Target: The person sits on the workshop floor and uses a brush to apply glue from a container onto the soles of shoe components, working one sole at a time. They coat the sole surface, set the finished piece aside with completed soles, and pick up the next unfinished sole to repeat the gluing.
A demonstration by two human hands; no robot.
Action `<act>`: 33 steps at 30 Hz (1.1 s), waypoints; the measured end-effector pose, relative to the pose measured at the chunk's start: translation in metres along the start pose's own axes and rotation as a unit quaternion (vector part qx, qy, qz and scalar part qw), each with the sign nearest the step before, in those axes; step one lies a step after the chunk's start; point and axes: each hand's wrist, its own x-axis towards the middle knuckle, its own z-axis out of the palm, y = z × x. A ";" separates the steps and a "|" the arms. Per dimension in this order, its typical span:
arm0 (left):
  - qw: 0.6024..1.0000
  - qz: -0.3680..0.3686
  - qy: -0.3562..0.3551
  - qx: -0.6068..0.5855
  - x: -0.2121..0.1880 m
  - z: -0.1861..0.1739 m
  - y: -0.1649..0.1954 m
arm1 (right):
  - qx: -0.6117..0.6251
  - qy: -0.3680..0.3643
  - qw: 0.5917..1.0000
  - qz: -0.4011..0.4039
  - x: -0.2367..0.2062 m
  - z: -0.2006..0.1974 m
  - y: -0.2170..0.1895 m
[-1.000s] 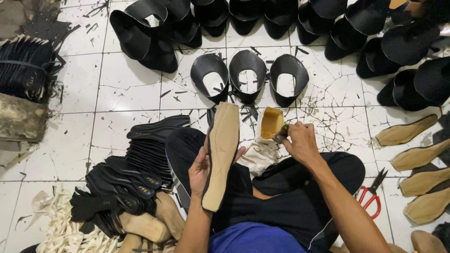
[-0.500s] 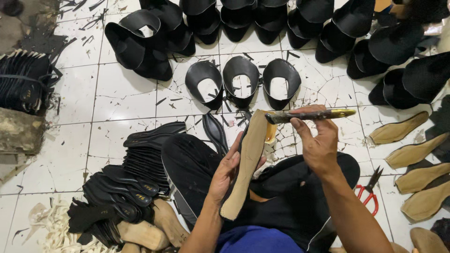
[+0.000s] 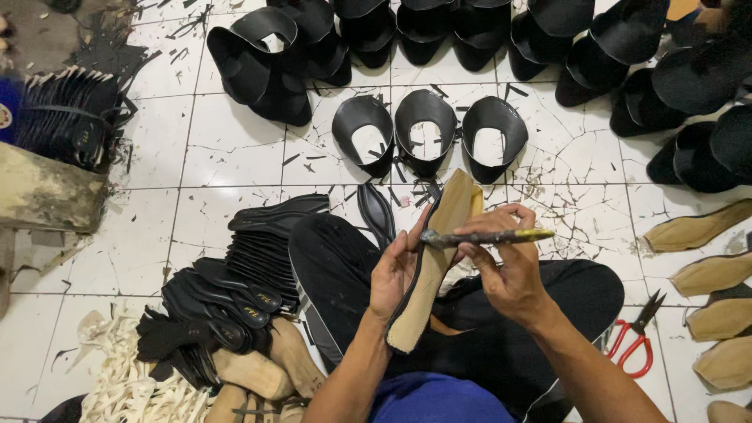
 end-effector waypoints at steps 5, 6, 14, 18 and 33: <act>0.994 0.016 -0.027 -0.109 0.007 -0.005 0.005 | 0.000 -0.036 0.999 -0.035 -0.015 0.009 -0.016; 0.991 0.030 -0.081 -0.102 0.008 -0.006 0.005 | 0.007 -0.040 0.998 -0.037 -0.019 0.011 -0.020; 0.987 0.096 0.123 0.040 0.019 -0.026 0.011 | 0.004 -0.088 0.992 -0.093 -0.039 0.017 -0.047; 0.979 0.115 0.158 0.056 0.025 -0.036 0.011 | -0.024 -0.108 0.977 -0.184 -0.034 0.009 -0.052; 0.976 0.134 0.160 -0.057 0.038 -0.060 0.019 | 0.010 -0.088 0.985 -0.147 -0.049 0.017 -0.042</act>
